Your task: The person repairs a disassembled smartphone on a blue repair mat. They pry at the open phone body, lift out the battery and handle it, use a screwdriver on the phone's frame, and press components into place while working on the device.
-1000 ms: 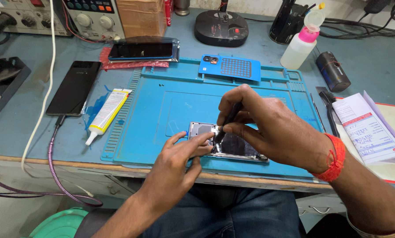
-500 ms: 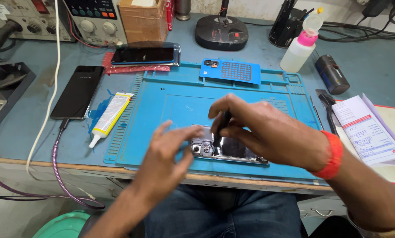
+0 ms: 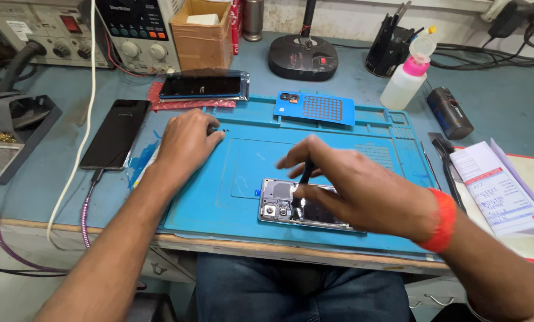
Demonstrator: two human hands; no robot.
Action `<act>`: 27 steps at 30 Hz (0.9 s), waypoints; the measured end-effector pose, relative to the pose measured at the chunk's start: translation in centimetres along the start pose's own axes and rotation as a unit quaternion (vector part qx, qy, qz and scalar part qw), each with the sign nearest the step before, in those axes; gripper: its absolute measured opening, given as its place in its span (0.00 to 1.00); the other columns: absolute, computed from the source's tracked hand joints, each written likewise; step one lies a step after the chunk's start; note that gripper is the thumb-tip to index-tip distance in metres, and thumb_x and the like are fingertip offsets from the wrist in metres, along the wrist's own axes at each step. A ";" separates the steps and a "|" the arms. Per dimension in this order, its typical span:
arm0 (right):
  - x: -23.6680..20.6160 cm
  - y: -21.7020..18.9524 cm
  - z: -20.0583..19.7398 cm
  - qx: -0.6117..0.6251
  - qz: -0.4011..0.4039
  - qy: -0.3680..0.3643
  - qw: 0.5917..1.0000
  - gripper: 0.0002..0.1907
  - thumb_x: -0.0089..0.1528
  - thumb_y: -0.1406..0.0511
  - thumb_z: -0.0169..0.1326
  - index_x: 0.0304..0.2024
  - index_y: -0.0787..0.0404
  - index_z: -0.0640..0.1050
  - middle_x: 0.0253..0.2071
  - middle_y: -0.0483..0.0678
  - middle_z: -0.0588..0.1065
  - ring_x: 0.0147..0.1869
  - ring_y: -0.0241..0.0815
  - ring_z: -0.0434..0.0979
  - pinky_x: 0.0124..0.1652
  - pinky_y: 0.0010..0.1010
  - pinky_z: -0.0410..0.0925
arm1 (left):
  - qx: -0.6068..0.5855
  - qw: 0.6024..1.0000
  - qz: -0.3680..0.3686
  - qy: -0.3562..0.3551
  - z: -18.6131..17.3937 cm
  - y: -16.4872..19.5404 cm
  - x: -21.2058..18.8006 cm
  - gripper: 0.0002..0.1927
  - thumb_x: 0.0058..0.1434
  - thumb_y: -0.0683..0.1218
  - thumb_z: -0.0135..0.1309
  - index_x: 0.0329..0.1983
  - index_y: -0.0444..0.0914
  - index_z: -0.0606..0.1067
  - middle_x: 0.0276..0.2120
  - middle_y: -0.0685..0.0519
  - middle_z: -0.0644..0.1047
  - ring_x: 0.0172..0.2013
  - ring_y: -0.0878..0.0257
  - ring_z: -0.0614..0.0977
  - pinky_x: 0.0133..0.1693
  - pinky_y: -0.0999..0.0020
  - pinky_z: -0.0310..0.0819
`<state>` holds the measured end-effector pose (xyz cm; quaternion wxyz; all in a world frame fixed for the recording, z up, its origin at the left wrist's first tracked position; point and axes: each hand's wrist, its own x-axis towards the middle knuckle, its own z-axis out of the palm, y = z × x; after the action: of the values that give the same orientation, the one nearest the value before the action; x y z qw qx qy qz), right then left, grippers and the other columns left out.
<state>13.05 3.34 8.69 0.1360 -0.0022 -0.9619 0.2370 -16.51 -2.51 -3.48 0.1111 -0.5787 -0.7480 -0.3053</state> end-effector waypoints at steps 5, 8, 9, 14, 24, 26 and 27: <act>-0.4 0.7 0.0 0.040 0.084 -0.043 0.995 0.11 0.66 0.65 0.55 0.47 0.61 0.69 0.41 0.48 0.83 0.45 0.44 0.87 0.42 0.36 0.77 | -0.048 0.995 -0.055 -0.074 -0.3 0.2 2.3 0.10 0.53 0.46 0.65 0.37 0.36 0.85 0.34 0.43 0.84 0.38 0.48 0.86 0.45 0.54 0.78; -0.4 0.9 0.3 -0.040 0.136 -0.041 0.989 0.14 0.65 0.62 0.56 0.48 0.60 0.68 0.40 0.50 0.81 0.45 0.46 0.85 0.43 0.38 0.74 | -0.031 0.993 -0.047 -0.101 -0.8 0.4 2.9 0.10 0.51 0.46 0.66 0.35 0.38 0.85 0.33 0.43 0.84 0.37 0.49 0.86 0.44 0.54 0.79; -0.3 0.8 0.4 0.006 0.037 -0.024 0.999 0.13 0.66 0.65 0.55 0.49 0.62 0.68 0.42 0.52 0.80 0.47 0.49 0.84 0.43 0.37 0.74 | -0.017 0.992 -0.057 -0.112 -0.9 0.5 3.2 0.10 0.50 0.46 0.67 0.34 0.38 0.85 0.32 0.43 0.83 0.37 0.49 0.85 0.44 0.54 0.78; -0.1 -0.2 0.5 0.006 0.067 -0.044 0.997 0.12 0.65 0.64 0.54 0.47 0.60 0.69 0.40 0.49 0.82 0.46 0.51 0.85 0.40 0.38 0.74 | -0.005 0.986 -0.094 -0.139 -0.9 1.1 3.9 0.08 0.46 0.45 0.65 0.30 0.39 0.85 0.30 0.42 0.83 0.35 0.48 0.86 0.43 0.55 0.79; -0.2 0.4 0.4 -0.038 0.137 -0.035 0.989 0.16 0.65 0.61 0.57 0.49 0.59 0.67 0.39 0.50 0.82 0.45 0.51 0.84 0.40 0.38 0.73 | -0.026 0.993 -0.060 -0.094 0.0 0.1 1.8 0.12 0.51 0.49 0.62 0.28 0.33 0.81 0.28 0.38 0.81 0.32 0.43 0.84 0.40 0.50 0.78; -0.3 0.6 0.5 -0.065 0.134 -0.021 0.989 0.17 0.66 0.62 0.58 0.49 0.60 0.67 0.39 0.51 0.81 0.45 0.51 0.84 0.41 0.39 0.73 | -0.025 0.994 -0.049 -0.096 0.4 0.1 1.5 0.12 0.51 0.48 0.62 0.28 0.33 0.82 0.29 0.38 0.81 0.34 0.43 0.84 0.41 0.50 0.77; -0.3 0.7 0.4 -0.010 0.048 -0.010 0.999 0.14 0.66 0.65 0.56 0.49 0.62 0.67 0.41 0.52 0.80 0.47 0.51 0.84 0.42 0.39 0.73 | -0.019 0.995 -0.037 -0.089 0.4 0.0 1.4 0.12 0.50 0.48 0.63 0.28 0.33 0.82 0.30 0.38 0.81 0.36 0.43 0.83 0.41 0.49 0.77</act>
<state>13.22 3.78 7.91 0.1147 -0.0479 -0.9644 0.2332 -16.86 -1.20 -3.07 0.0217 -0.5775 -0.7700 -0.2704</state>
